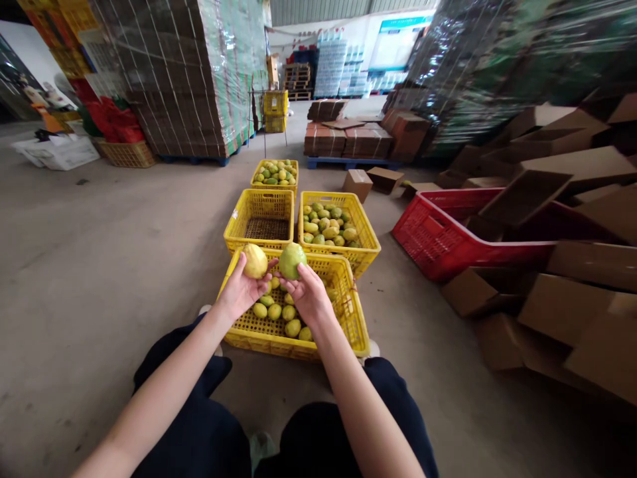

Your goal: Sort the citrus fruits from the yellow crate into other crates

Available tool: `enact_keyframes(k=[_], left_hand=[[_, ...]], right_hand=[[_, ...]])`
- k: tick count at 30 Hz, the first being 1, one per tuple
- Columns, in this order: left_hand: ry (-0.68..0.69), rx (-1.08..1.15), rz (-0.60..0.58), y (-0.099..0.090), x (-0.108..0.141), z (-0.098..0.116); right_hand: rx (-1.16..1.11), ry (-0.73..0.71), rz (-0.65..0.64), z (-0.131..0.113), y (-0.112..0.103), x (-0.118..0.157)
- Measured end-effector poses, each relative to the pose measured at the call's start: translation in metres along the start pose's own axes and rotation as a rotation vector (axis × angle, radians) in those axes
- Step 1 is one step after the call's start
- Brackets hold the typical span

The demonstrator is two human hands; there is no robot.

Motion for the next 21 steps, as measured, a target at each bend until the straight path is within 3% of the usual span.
enact_keyframes(k=[14,18,21], left_hand=[[-0.115,0.069,0.009,-0.001,-0.001,-0.007],[-0.126,0.118,0.036,-0.005,0.004,-0.001],[-0.148,0.2,0.109,-0.012,0.007,0.007]], right_hand=[[0.056,0.125,-0.17,-0.003,0.007,0.015],[0.073,0.229,-0.134,0.015,0.0,0.008],[0.074,0.366,-0.013,0.048,-0.017,-0.002]])
Point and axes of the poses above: each hand's wrist, its own x-axis away from the middle knuckle, its own y-axis out of the palm, z = x × y, the point moved 8 cm from there along -x, towards the middle knuckle, and after that the axes turned 7 degrees about z, right-handed, at the moved point
